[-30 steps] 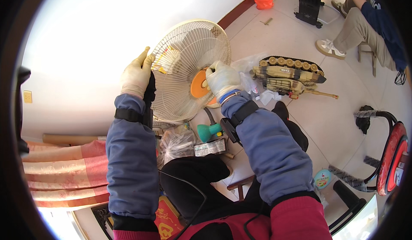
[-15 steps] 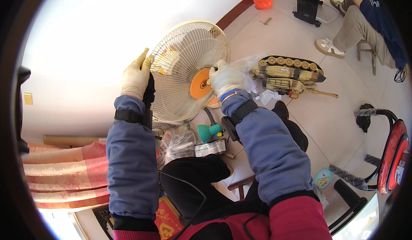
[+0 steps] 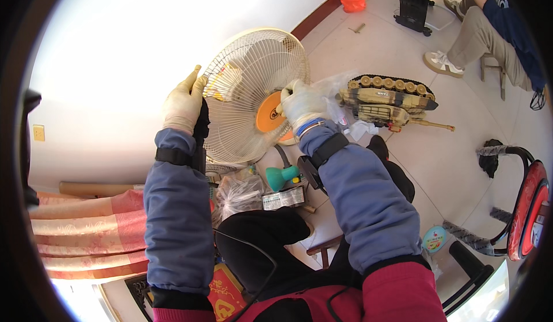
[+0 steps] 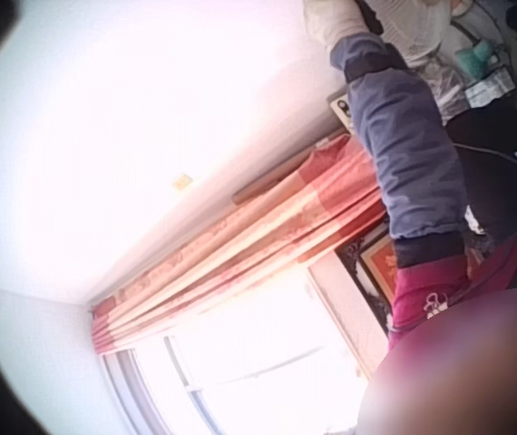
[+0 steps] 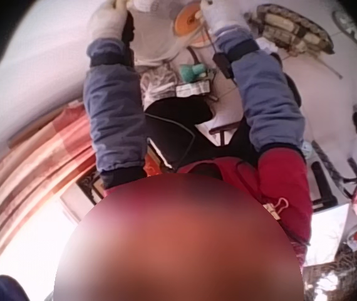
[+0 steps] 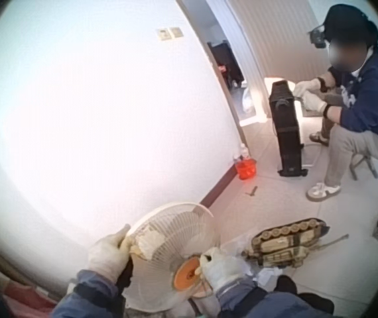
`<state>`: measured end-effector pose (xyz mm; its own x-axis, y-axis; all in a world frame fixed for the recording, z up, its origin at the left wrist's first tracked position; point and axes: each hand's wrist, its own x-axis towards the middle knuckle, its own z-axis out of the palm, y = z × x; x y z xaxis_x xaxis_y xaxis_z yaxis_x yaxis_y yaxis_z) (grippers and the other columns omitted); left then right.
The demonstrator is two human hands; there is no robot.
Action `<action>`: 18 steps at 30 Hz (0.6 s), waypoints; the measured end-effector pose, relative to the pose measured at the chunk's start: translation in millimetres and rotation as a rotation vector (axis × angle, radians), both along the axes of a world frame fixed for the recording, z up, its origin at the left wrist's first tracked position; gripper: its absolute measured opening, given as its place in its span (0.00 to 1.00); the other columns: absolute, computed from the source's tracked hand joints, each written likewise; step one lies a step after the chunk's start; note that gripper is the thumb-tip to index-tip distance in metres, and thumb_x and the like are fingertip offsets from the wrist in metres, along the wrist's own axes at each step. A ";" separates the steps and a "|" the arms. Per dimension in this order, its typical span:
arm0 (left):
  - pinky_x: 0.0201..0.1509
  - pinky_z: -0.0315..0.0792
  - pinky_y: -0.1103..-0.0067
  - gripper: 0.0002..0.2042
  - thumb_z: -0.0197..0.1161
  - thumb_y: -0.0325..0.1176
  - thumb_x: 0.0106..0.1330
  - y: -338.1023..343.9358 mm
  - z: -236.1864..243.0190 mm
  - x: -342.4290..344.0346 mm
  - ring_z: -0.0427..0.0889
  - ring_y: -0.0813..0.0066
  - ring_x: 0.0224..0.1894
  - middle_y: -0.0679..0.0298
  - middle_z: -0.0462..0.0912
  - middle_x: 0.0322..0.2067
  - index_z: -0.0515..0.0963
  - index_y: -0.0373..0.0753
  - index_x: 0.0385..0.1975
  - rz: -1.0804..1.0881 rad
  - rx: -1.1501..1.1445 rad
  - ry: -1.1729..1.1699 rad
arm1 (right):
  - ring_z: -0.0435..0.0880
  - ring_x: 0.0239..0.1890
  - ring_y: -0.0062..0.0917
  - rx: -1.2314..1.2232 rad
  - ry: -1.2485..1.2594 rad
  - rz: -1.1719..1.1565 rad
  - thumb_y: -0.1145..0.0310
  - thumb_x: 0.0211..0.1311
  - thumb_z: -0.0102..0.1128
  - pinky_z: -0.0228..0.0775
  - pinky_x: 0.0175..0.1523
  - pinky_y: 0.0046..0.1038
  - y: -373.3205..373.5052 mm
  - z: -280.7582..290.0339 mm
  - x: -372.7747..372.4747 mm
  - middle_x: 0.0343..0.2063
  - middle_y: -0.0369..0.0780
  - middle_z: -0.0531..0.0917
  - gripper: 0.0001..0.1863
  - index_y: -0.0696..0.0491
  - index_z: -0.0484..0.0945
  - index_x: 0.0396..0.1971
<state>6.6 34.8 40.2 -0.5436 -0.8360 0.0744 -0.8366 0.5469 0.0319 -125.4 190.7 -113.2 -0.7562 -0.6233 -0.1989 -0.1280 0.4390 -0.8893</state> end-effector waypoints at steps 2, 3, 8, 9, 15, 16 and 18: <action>0.61 0.74 0.69 0.27 0.49 0.61 0.74 0.8 0.7 1.3 0.82 0.61 0.58 0.60 0.84 0.55 0.72 0.59 0.68 0.002 0.001 -0.004 | 0.89 0.26 0.26 0.036 -0.069 -0.023 0.55 0.73 0.54 0.80 0.38 0.29 -2.0 -7.4 -4.0 0.26 0.39 0.89 0.15 0.49 0.82 0.45; 0.61 0.74 0.69 0.27 0.49 0.61 0.74 0.5 0.4 1.2 0.82 0.61 0.58 0.60 0.84 0.55 0.72 0.59 0.68 0.000 0.002 0.005 | 0.89 0.26 0.25 0.125 0.067 0.012 0.56 0.73 0.53 0.80 0.37 0.28 -3.4 -10.3 -5.7 0.27 0.39 0.89 0.15 0.50 0.81 0.46; 0.61 0.74 0.69 0.26 0.49 0.60 0.75 -3.0 -2.2 2.2 0.82 0.61 0.58 0.59 0.84 0.55 0.72 0.59 0.68 -0.017 -0.007 0.009 | 0.89 0.31 0.28 0.083 0.056 0.010 0.53 0.72 0.54 0.80 0.41 0.30 -7.9 -7.6 0.4 0.29 0.40 0.89 0.16 0.48 0.81 0.46; 0.62 0.74 0.69 0.26 0.49 0.60 0.75 -4.0 -2.3 2.1 0.81 0.61 0.59 0.59 0.84 0.55 0.72 0.59 0.68 -0.014 -0.003 0.007 | 0.89 0.32 0.29 0.069 -0.076 -0.014 0.53 0.71 0.54 0.79 0.42 0.31 -7.3 -3.6 2.2 0.29 0.40 0.89 0.16 0.48 0.81 0.46; 0.62 0.74 0.69 0.26 0.48 0.60 0.75 -3.2 -1.4 2.4 0.81 0.61 0.59 0.60 0.84 0.56 0.72 0.59 0.68 -0.022 -0.004 0.020 | 0.88 0.25 0.24 -0.156 -0.293 0.042 0.62 0.73 0.53 0.79 0.33 0.27 5.6 9.9 3.2 0.27 0.40 0.90 0.13 0.54 0.80 0.45; 0.62 0.74 0.69 0.26 0.48 0.60 0.75 -2.9 -1.0 2.6 0.81 0.61 0.59 0.60 0.84 0.56 0.72 0.59 0.68 -0.018 -0.005 0.017 | 0.88 0.24 0.22 -0.212 -0.409 0.021 0.62 0.74 0.53 0.79 0.31 0.25 4.2 8.3 -1.3 0.27 0.40 0.90 0.13 0.55 0.79 0.46; 0.62 0.74 0.69 0.26 0.48 0.60 0.75 -2.8 -0.6 2.2 0.81 0.61 0.58 0.60 0.84 0.56 0.72 0.60 0.68 -0.011 -0.003 0.005 | 0.87 0.23 0.22 -0.112 -0.322 0.014 0.63 0.74 0.53 0.78 0.31 0.25 0.7 1.0 -8.1 0.27 0.40 0.90 0.12 0.54 0.79 0.46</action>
<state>8.9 32.0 39.6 -0.5521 -0.8300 0.0797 -0.8306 0.5558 0.0345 -133.5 191.4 -112.3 -0.6570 -0.6648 -0.3555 0.1619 0.3362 -0.9278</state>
